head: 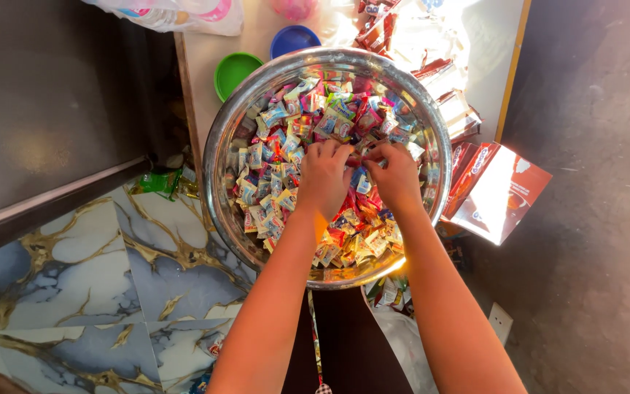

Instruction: Mixing assorted wrapped candies in a large metal bowl.

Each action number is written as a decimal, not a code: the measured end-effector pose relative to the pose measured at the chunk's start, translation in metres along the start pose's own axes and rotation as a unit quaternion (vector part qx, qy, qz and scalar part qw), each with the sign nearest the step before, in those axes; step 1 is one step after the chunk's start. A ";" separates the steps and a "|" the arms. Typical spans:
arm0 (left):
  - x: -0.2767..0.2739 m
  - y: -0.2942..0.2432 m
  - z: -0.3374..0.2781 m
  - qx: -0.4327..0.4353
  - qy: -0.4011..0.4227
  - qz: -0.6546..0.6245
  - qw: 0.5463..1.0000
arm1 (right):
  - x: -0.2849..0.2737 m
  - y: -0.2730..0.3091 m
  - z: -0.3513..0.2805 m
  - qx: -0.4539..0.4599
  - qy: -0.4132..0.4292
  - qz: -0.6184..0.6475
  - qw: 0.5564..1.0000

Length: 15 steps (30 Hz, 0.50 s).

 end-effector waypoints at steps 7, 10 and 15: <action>0.004 -0.002 0.008 0.042 0.000 -0.019 0.999 | -0.007 0.009 0.003 0.002 0.030 0.132 0.991; -0.002 0.012 0.011 -0.034 0.033 -0.031 0.998 | -0.020 0.025 0.014 0.000 -0.013 0.021 1.000; -0.008 0.060 0.003 -0.176 -0.028 -0.237 0.955 | -0.019 0.061 0.036 -0.084 -0.010 -0.071 0.994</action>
Point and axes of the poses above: each hand's wrist, its own z-axis towards the middle knuckle, its own x-axis out of the palm, y = z × x, the point moved 8 cm from there along z, towards the middle knuckle, and after that the axes turned 1 degree about -y, right-handed, at the moved point
